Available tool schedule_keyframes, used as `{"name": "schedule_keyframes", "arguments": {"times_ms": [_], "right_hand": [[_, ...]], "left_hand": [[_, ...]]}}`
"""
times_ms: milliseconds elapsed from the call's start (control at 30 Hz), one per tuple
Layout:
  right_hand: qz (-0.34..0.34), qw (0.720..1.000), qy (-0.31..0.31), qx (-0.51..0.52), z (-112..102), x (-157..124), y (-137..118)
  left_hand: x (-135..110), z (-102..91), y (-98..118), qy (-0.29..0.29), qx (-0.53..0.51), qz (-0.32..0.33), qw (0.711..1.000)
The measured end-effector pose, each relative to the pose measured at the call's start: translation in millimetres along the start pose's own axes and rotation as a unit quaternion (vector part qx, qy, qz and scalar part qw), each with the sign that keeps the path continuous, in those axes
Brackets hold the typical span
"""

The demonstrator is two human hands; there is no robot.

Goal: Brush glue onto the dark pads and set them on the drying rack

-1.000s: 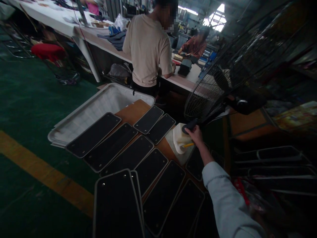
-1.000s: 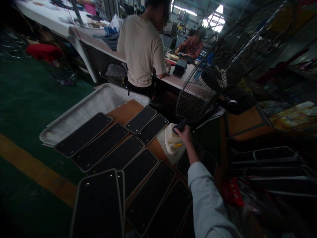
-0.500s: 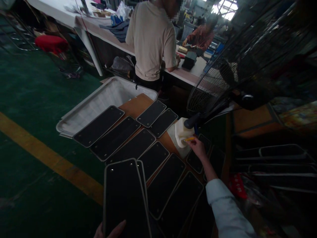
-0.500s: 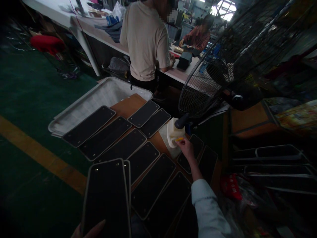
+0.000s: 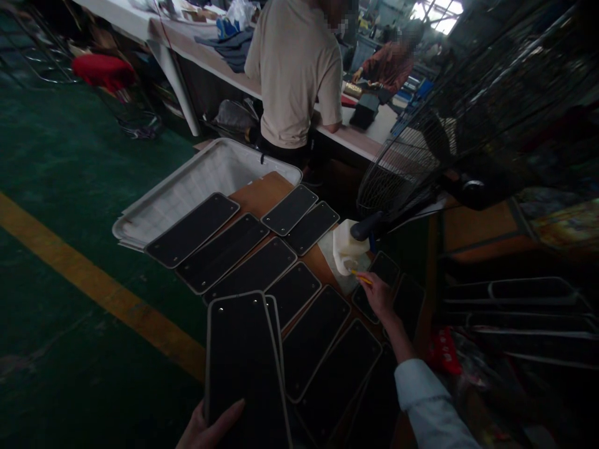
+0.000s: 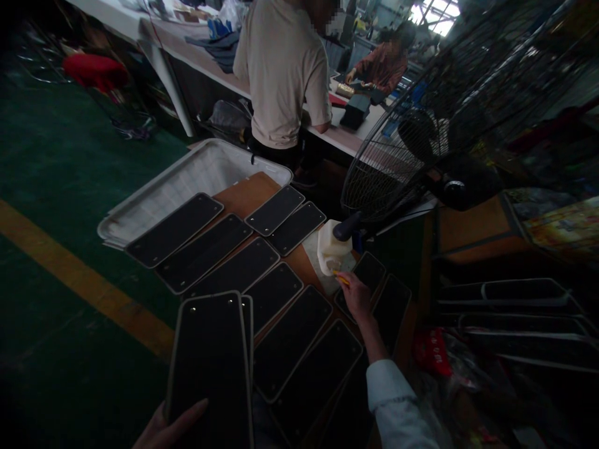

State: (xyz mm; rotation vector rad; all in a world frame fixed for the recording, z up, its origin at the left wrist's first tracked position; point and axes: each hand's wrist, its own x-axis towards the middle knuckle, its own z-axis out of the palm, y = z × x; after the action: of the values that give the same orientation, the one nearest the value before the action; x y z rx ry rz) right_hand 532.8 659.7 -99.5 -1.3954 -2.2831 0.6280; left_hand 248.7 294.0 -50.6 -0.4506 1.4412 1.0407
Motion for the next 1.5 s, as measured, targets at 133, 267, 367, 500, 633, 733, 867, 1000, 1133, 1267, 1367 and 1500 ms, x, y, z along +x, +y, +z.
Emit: {"name": "schedule_keyframes", "arguments": {"times_ms": [133, 267, 367, 500, 633, 733, 867, 1000, 1133, 1267, 1367, 1500], "right_hand": [[-0.008, 1.000, 0.023, -0.013, -0.8, -2.0, -1.7], [-0.013, 0.999, 0.018, -0.031, 0.6, -2.8, -4.1], [-0.015, 0.999, 0.008, -0.040, 0.5, -9.3, -6.1], [-0.017, 0.999, 0.006, -0.044, -6.2, -21.5, -10.0], [-0.011, 0.999, 0.020, -0.043, -15.9, -30.1, -18.5], [0.010, 0.999, 0.051, -0.003, -18.8, -31.1, -25.9], [0.101, 0.981, 0.117, 0.117, -9.8, -22.1, -28.0], [0.205, 0.914, 0.209, 0.280, 9.4, -8.4, -19.1], [0.298, 0.832, 0.253, 0.394, 23.8, -4.7, -10.1], [0.348, 0.788, 0.272, 0.429, 23.5, -16.0, -6.0], [0.371, 0.762, 0.287, 0.447, 13.6, -29.2, -4.4], [0.390, 0.732, 0.286, 0.480, 2.4, -34.3, -1.7]], "left_hand": [[4.9, -4.0, 1.6, -0.013, 0.001, -0.041, 0.999], [-0.2, 0.4, 5.8, -0.049, -0.011, -0.046, 0.998], [-7.4, 6.9, 8.0, -0.046, -0.017, -0.026, 0.998], [-14.2, 12.0, 11.8, -0.034, -0.003, -0.030, 0.999], [-16.4, 12.2, 14.7, -0.039, -0.003, -0.035, 0.999], [-17.6, 12.0, 16.2, -0.052, -0.011, -0.032, 0.998], [-18.7, 13.0, 17.1, -0.057, -0.013, -0.034, 0.998], [-15.1, 12.0, 15.6, -0.053, -0.015, -0.035, 0.998], [-10.8, 10.7, 14.7, -0.065, 0.004, -0.034, 0.997], [-10.8, 13.2, 15.3, -0.071, 0.001, -0.029, 0.997], [-7.6, 12.6, 14.9, -0.081, 0.003, -0.024, 0.996], [8.4, 8.6, 14.9, -0.136, 0.039, -0.010, 0.990]]}}
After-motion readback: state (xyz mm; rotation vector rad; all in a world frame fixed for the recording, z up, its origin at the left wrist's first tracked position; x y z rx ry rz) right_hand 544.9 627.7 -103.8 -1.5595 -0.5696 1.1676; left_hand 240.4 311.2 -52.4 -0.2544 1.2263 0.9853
